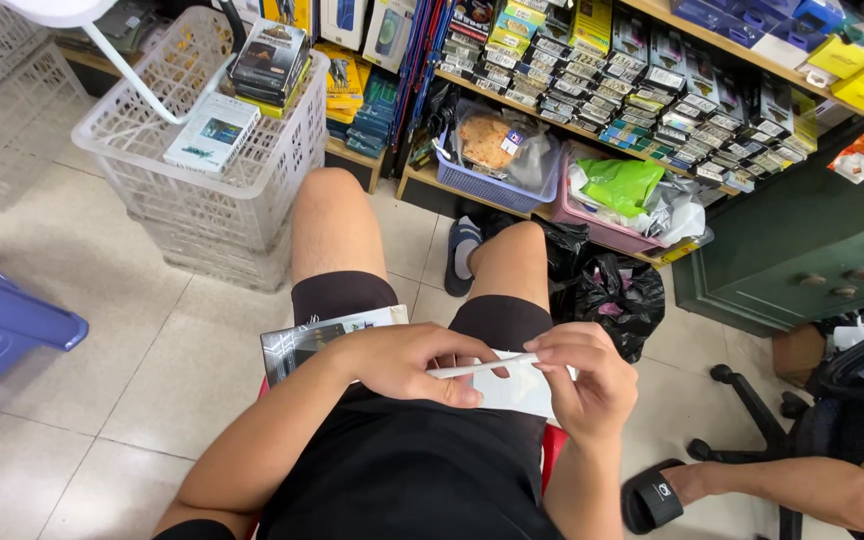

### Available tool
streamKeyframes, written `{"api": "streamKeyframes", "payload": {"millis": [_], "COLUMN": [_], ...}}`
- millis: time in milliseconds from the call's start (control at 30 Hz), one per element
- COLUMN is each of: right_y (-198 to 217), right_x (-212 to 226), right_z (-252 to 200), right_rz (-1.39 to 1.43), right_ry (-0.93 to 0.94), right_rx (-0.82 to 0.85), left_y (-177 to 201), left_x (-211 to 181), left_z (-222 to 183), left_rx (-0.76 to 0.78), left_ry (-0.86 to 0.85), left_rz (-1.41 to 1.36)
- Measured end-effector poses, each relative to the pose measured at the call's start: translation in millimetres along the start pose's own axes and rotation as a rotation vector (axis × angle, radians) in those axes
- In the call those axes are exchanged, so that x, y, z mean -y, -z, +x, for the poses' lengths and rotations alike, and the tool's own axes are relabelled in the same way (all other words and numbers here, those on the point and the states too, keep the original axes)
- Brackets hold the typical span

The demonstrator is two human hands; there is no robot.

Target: Unboxing and inspecting various mobile screen protectors and repair parts.

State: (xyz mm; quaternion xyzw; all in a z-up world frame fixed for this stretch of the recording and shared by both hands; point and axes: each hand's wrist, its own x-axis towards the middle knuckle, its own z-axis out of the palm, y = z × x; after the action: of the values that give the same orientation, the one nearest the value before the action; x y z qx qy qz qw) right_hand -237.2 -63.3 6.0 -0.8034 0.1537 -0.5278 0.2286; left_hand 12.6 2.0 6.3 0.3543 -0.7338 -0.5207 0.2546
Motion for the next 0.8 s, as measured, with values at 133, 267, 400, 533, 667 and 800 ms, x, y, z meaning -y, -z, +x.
{"api": "streamKeyframes", "payload": {"millis": [133, 267, 400, 533, 667, 800], "right_y": [-3.5, -8.4, -7.5, -3.6, -5.9, -5.6], "right_x": [9.8, 14.3, 28.3, 13.1, 18.6, 22.2], "right_z": [8.3, 11.9, 24.2, 13.4, 24.5, 27.3], "right_rz": [-0.054, -0.389, -0.195, -0.100, -0.222, -0.227], "right_ry": [0.152, 0.357, 0.218, 0.066, 0.124, 0.064], "right_rx": [0.043, -0.029, 0.160, 0.090, 0.030, 0.006], "left_y": [1.3, 5.9, 3.6, 1.6, 0.3, -0.4], "left_x": [14.9, 12.5, 12.7, 0.2, 4.3, 8.1], "left_z": [-2.2, -5.8, -5.3, -3.2, 0.8, 0.8], "left_rx": [-0.026, 0.102, 0.026, 0.071, 0.057, 0.044], "left_ry": [-0.122, -0.121, -0.130, -0.079, -0.006, -0.033], "left_rz": [0.016, -0.243, -0.099, -0.016, -0.038, -0.083]}}
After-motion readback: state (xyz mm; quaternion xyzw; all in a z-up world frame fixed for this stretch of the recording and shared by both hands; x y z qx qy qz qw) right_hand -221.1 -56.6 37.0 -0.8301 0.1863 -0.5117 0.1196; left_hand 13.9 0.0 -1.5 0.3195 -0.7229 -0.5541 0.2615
